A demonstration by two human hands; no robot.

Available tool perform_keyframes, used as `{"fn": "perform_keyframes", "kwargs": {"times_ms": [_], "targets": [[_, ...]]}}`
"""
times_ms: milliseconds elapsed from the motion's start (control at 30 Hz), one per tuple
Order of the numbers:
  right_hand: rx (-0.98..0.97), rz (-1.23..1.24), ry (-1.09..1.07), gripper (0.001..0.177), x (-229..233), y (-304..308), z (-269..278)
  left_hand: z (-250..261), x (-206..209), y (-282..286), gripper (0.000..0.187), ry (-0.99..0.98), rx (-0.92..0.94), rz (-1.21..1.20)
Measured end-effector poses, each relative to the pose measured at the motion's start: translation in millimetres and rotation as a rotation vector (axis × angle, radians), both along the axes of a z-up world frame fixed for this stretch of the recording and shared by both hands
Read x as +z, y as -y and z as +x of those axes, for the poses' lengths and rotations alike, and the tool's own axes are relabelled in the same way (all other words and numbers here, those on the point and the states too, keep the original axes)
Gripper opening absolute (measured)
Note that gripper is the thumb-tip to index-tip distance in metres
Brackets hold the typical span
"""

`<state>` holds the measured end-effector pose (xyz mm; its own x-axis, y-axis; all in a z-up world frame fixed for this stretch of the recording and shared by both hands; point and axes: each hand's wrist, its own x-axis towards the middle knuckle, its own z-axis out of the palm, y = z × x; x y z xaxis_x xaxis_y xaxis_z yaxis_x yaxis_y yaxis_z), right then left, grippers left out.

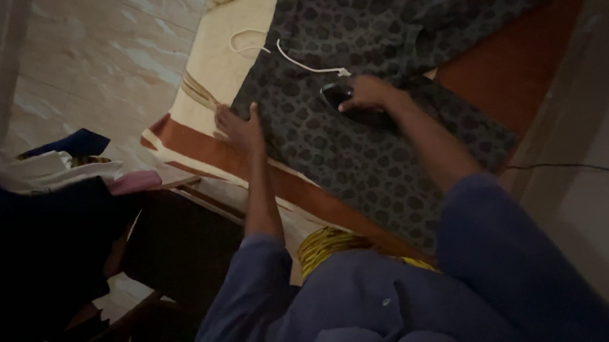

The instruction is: The person irons a pair of dark patterned shorts on a table covered with a floral cloth. They use a handheld iron to smooth the fabric, repeatedly adjusting the garment's position and flipping it over to treat different sections.

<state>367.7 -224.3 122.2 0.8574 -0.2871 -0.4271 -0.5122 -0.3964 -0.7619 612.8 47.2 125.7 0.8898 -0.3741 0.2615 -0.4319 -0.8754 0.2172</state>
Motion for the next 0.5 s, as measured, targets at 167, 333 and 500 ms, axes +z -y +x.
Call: {"fn": "perform_keyframes", "kwargs": {"times_ms": [167, 333, 500], "targets": [[-0.122, -0.152, -0.038, 0.067, -13.4, -16.3, 18.5, 11.4, 49.8, -7.1, 0.069, -0.302, 0.033, 0.118], [-0.277, 0.052, -0.198, 0.072, -10.9, -15.1, 66.2, 62.2, 14.2, -32.1, 0.064, -0.499, -0.182, -0.111], [0.266, -0.137, 0.03, 0.064, 12.7, -21.5, 91.2, 85.3, -18.3, -47.4, 0.042, -0.805, -0.141, -0.499]]}}
